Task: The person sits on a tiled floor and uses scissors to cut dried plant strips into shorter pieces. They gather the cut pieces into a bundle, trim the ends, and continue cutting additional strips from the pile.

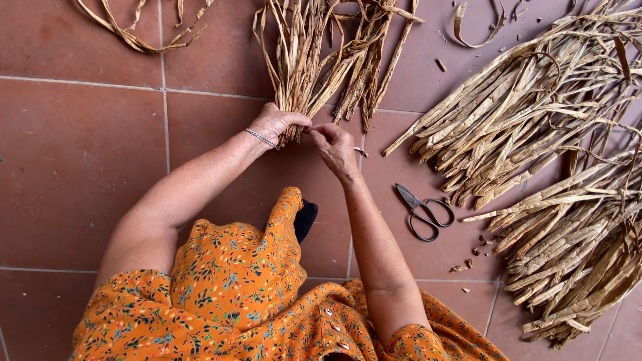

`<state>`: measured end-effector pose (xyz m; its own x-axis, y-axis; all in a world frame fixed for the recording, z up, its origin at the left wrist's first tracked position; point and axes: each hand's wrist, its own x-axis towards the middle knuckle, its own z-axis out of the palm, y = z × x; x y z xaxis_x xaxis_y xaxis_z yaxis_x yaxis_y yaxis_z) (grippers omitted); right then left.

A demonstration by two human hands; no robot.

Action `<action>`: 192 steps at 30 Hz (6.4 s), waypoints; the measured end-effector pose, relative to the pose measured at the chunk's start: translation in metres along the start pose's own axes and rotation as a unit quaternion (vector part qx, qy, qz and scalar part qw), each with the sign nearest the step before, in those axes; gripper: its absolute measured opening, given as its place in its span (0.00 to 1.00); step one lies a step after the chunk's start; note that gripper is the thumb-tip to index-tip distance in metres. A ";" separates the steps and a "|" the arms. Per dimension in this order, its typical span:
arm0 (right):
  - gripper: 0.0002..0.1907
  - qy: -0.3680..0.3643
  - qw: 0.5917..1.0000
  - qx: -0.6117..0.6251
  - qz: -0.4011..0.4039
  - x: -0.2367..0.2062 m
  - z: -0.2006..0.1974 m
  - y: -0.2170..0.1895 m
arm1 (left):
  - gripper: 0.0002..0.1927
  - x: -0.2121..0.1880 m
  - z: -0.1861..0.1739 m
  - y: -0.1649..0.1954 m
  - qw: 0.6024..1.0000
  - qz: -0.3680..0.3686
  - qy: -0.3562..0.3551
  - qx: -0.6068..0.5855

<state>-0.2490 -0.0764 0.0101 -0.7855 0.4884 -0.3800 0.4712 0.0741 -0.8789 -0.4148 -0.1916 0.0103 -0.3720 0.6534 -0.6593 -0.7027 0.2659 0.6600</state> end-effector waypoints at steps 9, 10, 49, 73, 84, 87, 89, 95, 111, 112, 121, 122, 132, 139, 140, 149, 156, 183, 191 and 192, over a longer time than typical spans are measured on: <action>0.30 0.060 0.838 -0.518 -0.160 0.031 -0.062 -0.018 | 0.09 -0.011 0.051 0.083 0.996 0.062 -0.042 0.045; 0.27 0.060 0.852 -0.498 -0.152 0.032 -0.064 -0.018 | 0.11 -0.008 0.065 0.105 0.986 0.137 -0.098 0.023; 0.45 -0.035 0.961 -0.241 0.131 0.014 -0.009 -0.038 | 0.29 -0.052 0.061 -0.046 0.895 -0.004 -0.240 0.377; 0.20 0.111 0.525 -0.791 -0.295 -0.024 -0.249 -0.342 | 0.26 -0.103 0.073 0.219 0.812 0.504 -0.221 0.195; 0.06 0.081 0.464 -0.754 -0.458 -0.073 -0.233 -0.381 | 0.34 -0.063 0.166 0.258 0.782 0.212 -0.501 0.303; 0.06 0.080 0.479 -0.736 -0.472 -0.067 -0.247 -0.368 | 0.27 -0.062 0.143 0.232 0.794 0.136 -0.534 0.258; 0.06 0.080 0.488 -0.725 -0.479 -0.060 -0.258 -0.354 | 0.28 -0.066 0.120 0.207 0.820 0.092 -0.515 0.234; 0.07 0.084 0.520 -0.685 -0.503 -0.030 -0.271 -0.291 | 0.27 -0.094 0.038 0.128 0.872 0.000 -0.440 0.216; 0.12 0.018 0.653 -0.609 -0.450 0.040 -0.184 -0.151 | 0.11 -0.136 -0.101 0.011 0.937 -0.172 -0.190 0.236; 0.14 0.004 0.674 -0.593 -0.441 0.040 -0.179 -0.149 | 0.12 -0.144 -0.107 0.009 0.953 -0.176 -0.155 0.191; 0.46 0.035 0.704 -0.606 -0.368 0.073 -0.168 -0.147 | 0.12 -0.097 -0.108 -0.008 0.954 -0.115 0.024 0.277; 0.49 0.002 0.721 -0.599 -0.348 0.062 -0.178 -0.137 | 0.12 -0.089 -0.109 -0.009 0.956 -0.109 0.028 0.272; 0.24 -0.160 0.807 -0.568 0.016 -0.167 -0.238 0.072 | 0.22 -0.098 -0.127 0.010 0.980 -0.134 -0.108 0.103; 0.23 -0.075 0.834 -0.546 -0.032 -0.176 -0.271 0.123 | 0.38 -0.110 -0.132 0.020 0.974 -0.177 -0.139 -0.014; 0.25 -0.071 0.835 -0.545 -0.030 -0.175 -0.276 0.123 | 0.35 -0.111 -0.131 0.020 0.978 -0.163 -0.132 0.012; 0.28 -0.094 0.838 -0.537 0.026 -0.160 -0.274 0.099 | 0.27 -0.104 -0.138 0.018 0.983 -0.138 -0.096 0.073; 0.42 -0.108 0.967 -0.189 0.131 -0.141 -0.223 0.011 | 0.18 -0.093 -0.138 -0.011 0.981 -0.061 -0.021 0.181; 0.45 -0.298 0.932 0.065 0.194 -0.079 -0.002 -0.066 | 0.17 -0.108 -0.155 -0.009 0.722 0.221 0.343 0.558; 0.39 -0.296 0.945 -0.078 0.114 -0.055 -0.077 -0.091 | 0.05 -0.126 -0.126 0.004 0.728 0.293 0.298 0.543; 0.39 -0.297 0.940 -0.134 0.096 -0.052 -0.090 -0.101 | 0.06 -0.124 -0.116 -0.001 0.754 0.268 0.264 0.539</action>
<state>-0.2201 -0.0310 0.1442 -0.7233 -0.0513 -0.6886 0.6492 0.2894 -0.7034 -0.4385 -0.3546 0.0498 -0.8165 0.5744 -0.0577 0.4296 0.6714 0.6039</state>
